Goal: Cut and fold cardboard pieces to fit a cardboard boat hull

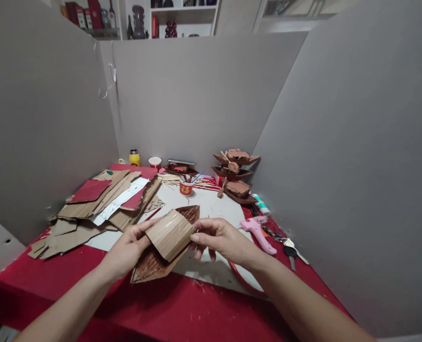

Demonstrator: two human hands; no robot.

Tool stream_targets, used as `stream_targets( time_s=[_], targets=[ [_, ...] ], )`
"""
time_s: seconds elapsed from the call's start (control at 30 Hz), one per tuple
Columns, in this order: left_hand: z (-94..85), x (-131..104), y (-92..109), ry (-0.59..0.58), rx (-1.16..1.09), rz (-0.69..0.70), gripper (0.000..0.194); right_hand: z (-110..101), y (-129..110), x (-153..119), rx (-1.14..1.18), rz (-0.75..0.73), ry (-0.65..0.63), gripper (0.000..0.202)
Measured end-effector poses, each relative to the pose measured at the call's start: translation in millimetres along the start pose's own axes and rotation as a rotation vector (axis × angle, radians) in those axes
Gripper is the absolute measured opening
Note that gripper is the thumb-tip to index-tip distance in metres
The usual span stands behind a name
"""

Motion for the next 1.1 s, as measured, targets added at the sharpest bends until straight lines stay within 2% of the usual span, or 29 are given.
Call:
stream_targets(
  time_s=[0.2,0.3,0.57,0.73,0.87,1.1],
  targets=[
    [-3.6,-1,16,0.070,0.178,0.144,0.046,-9,1,4,0.062,-0.065,0.149,0.037],
    [0.4,1,17,0.082,0.144,0.154,0.050,-13,7,7,0.125,-0.073,0.193,0.037],
    [5.6,3,9,0.067,0.075,0.111,0.049,-8,17,11,0.204,-0.017,0.102,0.036],
    [9.7,4,5,-0.006,0.079,0.110,0.057,-5,24,15,0.229,0.024,0.041,0.038],
    [9.6,5,2,-0.008,0.093,0.078,0.062,-3,27,16,0.236,0.054,-0.003,0.039],
    [4.8,10,1,0.042,0.154,0.081,0.045,3,29,16,0.204,0.063,-0.043,0.040]
  ],
)
Point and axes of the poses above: each hand's wrist, its own x-axis towards the middle knuckle, its own z-axis out of the palm, y = z × x, the point moved 10 cm from there along x, towards the middle knuckle, and after that the axes turned 1 degree about -y, right-handed, at the moved point
